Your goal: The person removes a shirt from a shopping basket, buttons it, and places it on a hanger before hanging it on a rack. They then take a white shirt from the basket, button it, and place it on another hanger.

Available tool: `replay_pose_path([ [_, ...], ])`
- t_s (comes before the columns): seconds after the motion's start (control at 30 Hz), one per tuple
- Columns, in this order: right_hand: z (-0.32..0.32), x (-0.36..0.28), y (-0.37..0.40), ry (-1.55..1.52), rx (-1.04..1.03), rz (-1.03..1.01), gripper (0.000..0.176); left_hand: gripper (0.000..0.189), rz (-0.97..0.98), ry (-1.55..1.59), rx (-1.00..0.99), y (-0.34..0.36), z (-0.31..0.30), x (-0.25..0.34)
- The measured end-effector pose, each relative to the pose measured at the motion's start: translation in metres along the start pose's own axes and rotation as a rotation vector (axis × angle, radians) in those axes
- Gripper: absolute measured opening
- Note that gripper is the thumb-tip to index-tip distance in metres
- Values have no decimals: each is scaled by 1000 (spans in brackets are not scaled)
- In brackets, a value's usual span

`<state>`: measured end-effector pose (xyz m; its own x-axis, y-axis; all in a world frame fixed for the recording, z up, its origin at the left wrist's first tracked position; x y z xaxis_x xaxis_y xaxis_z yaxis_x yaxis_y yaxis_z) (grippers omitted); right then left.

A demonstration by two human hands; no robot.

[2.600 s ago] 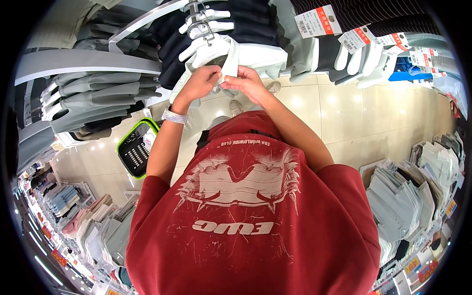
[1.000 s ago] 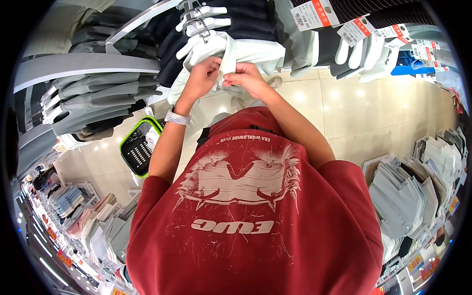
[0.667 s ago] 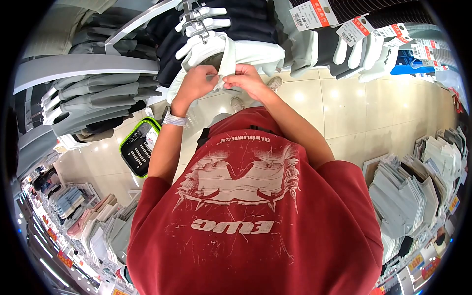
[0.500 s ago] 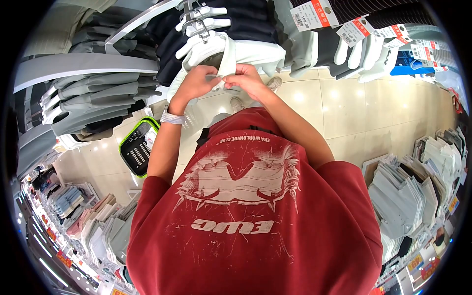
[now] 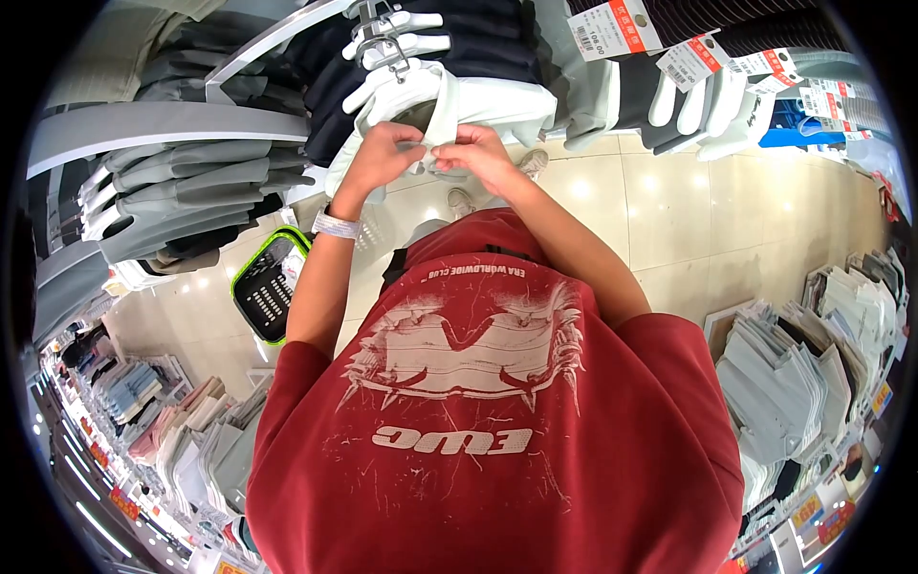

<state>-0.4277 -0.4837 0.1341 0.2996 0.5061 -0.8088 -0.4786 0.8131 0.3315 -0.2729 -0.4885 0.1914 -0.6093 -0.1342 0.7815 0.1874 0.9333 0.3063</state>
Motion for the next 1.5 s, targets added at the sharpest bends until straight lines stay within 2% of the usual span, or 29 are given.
replay_pose_path([
  [0.17,1,-6,0,34,-12,-15,23,24,-19,20,-26,-3,1,-2],
  [0.23,1,-4,-2,40,-17,-8,23,23,-1,22,30,0,1,-1],
  [0.47,2,-8,-3,36,-62,-24,22,19,67,94,-2,-3,3,-7],
  [0.53,2,-10,-4,36,-80,-32,21,17,-29,207,-83,-1,1,-3],
  [0.83,2,-10,-5,70,-67,-18,21,18,-7,231,-91,-2,2,-8],
  [0.93,2,-7,-4,34,-42,-36,18,18,10,145,-102,0,0,-1],
  [0.97,-4,-1,-7,39,34,-23,17,18,9,144,-102,1,3,1],
  [1.03,-6,0,-8,43,111,-11,16,16,173,213,-96,5,13,15],
  [1.07,-7,2,-8,87,125,1,16,16,173,212,-97,5,14,17],
  [1.17,-6,-13,1,142,192,30,16,13,36,214,92,-2,-1,7],
  [1.2,-9,-16,6,150,245,48,17,13,9,160,70,-1,-9,7],
  [1.3,6,-19,12,144,202,100,21,13,24,140,39,0,-6,3],
  [1.37,20,-19,10,90,175,124,24,15,133,65,88,0,3,6],
  [1.43,21,-17,7,225,218,192,34,15,108,37,82,1,5,12],
  [1.5,16,-16,5,197,223,196,37,16,77,13,81,2,8,14],
])
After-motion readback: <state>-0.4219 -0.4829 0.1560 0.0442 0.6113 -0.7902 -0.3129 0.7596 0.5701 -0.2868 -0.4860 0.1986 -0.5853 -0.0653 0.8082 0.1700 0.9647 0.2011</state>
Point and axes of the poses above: each hand's wrist, its own y-axis away from the middle knuckle, its own z-axis out of the palm, x = y × z, the point moved 5 cm from there along -y, towards the middle knuckle, and after that the axes turned 6 degrees about -z, right-handed, at the moved point
